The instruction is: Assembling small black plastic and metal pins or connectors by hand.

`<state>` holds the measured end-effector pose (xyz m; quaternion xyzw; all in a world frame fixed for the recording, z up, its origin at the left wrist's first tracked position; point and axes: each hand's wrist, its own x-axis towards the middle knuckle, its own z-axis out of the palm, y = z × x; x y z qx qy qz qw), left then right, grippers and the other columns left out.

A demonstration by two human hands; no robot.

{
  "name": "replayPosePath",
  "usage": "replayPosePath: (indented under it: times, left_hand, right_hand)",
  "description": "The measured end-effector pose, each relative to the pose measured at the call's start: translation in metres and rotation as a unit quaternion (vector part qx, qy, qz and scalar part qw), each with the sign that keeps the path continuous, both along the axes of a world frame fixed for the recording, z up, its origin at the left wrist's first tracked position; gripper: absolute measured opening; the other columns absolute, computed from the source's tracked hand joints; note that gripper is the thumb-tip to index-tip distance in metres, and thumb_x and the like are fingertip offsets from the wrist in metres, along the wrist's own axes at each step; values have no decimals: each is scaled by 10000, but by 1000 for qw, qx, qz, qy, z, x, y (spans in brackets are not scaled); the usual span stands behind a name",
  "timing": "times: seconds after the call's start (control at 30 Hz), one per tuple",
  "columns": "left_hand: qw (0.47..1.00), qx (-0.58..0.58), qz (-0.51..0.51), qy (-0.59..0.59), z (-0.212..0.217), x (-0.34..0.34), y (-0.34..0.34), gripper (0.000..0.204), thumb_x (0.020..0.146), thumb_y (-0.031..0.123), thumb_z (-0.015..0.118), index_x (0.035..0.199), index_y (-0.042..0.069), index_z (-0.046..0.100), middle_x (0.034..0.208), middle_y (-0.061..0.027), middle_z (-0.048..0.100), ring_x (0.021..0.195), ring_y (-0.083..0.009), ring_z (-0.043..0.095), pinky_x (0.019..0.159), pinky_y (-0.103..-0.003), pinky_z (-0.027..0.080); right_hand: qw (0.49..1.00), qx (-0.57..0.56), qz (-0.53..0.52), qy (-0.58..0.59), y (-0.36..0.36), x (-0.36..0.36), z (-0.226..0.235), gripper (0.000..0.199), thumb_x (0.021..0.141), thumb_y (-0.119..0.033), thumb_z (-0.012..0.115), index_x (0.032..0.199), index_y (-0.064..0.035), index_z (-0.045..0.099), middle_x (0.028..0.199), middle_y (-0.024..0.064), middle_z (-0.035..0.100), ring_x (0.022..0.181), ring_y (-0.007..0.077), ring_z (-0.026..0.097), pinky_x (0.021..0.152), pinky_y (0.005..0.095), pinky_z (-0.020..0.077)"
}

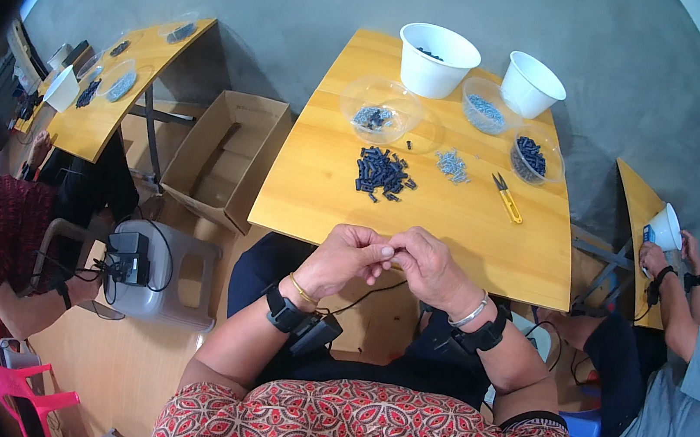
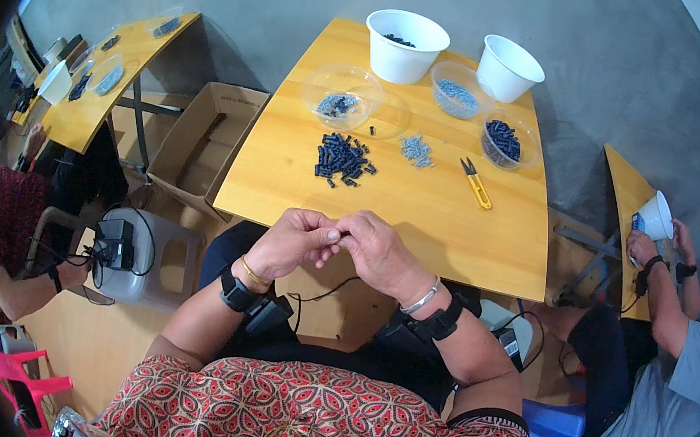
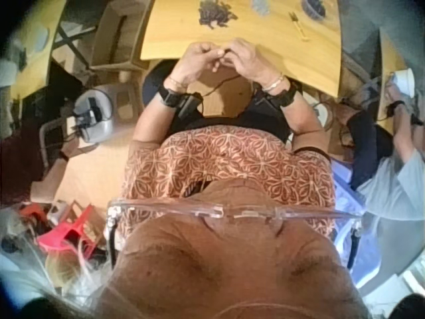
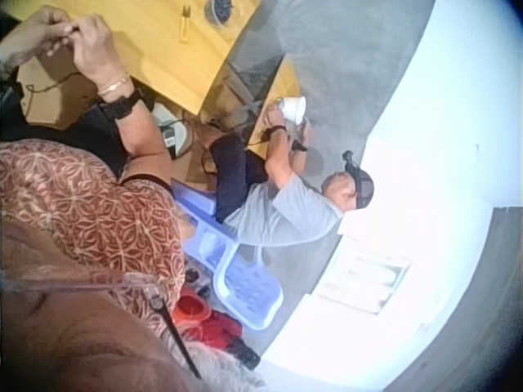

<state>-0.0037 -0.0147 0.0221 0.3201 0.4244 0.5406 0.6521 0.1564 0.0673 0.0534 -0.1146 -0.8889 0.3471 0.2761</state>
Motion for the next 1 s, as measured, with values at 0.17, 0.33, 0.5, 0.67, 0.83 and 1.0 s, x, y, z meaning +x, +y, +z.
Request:
replayPosePath:
  times: [0.17,0.33,0.5,0.67,0.83,1.0]
  left_hand:
    - [997,11,69,25,-4,5,1,96,844,77,605,869,-13,623,688,-24,599,545,-66,525,502,-194,457]
    - [983,85,120,106,-9,2,11,64,829,26,603,879,-7,625,706,-15,606,548,-49,505,498,-184,433]
    - [983,80,131,96,-16,-2,16,79,833,30,601,895,-11,628,724,-25,612,576,-63,525,535,-192,448]
    - [985,81,121,96,-16,-5,19,84,834,29,597,900,-17,620,731,-31,610,578,-69,528,547,-201,452]
    - [986,88,117,77,-18,-5,19,86,837,32,592,901,-19,618,733,-34,606,584,-77,533,554,-206,455]
    - [988,71,127,53,-11,1,12,92,845,43,583,909,-10,623,735,-34,601,619,-83,539,555,-212,460]
  right_hand:
    - [988,36,-147,-42,63,15,-17,70,808,-82,533,850,-34,562,791,162,567,774,346,557,678,412,457]
    - [951,171,-243,-92,127,24,-21,47,766,-58,564,810,-41,565,768,155,564,775,345,542,722,410,443]
    - [944,215,-220,-121,136,8,-21,38,756,-40,569,786,-16,566,773,148,556,793,335,529,704,402,428]
    - [934,234,-223,-150,139,3,-27,36,752,-45,576,775,-21,564,755,146,540,798,337,521,701,416,425]
    - [960,145,-232,-66,140,10,-24,30,786,-54,562,782,-30,544,802,94,572,735,265,553,643,356,440]
    - [926,-348,-123,79,94,24,-13,47,858,-69,541,838,-27,550,801,33,562,701,133,540,641,263,458]
